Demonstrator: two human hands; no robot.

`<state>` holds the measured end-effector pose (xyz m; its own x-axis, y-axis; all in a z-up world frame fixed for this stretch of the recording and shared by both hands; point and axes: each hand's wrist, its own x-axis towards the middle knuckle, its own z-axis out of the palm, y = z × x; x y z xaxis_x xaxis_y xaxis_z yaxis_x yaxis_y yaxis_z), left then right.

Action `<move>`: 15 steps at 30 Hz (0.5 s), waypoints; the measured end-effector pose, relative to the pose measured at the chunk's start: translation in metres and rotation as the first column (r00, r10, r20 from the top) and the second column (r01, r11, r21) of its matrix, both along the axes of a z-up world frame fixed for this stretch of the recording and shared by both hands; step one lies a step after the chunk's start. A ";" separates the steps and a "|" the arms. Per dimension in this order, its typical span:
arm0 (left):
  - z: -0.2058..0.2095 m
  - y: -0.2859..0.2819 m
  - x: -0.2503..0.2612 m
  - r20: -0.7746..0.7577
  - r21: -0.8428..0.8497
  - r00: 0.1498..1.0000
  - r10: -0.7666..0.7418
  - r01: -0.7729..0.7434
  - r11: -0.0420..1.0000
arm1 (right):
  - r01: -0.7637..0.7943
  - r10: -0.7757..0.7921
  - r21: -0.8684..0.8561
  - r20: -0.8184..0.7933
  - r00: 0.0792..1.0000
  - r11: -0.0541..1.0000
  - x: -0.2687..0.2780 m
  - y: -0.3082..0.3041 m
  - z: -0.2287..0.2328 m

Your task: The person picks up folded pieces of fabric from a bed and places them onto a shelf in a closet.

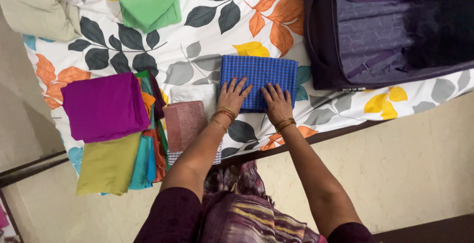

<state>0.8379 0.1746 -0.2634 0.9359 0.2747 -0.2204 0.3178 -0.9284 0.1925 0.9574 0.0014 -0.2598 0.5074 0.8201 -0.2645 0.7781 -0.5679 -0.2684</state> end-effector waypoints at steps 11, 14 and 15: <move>0.014 0.030 0.030 -0.060 -0.110 0.994 -0.087 0.080 0.991 | -0.073 0.062 0.068 0.147 0.987 0.995 0.023 -0.007 -0.014; 0.036 0.032 0.034 -0.148 -0.154 0.986 -0.074 0.051 0.987 | -0.048 0.035 0.087 0.148 0.988 0.995 0.027 -0.005 -0.021; 0.040 0.030 0.033 -0.189 -0.158 0.980 -0.065 0.035 0.987 | -0.047 0.036 0.063 0.167 0.985 0.997 0.027 -0.005 -0.021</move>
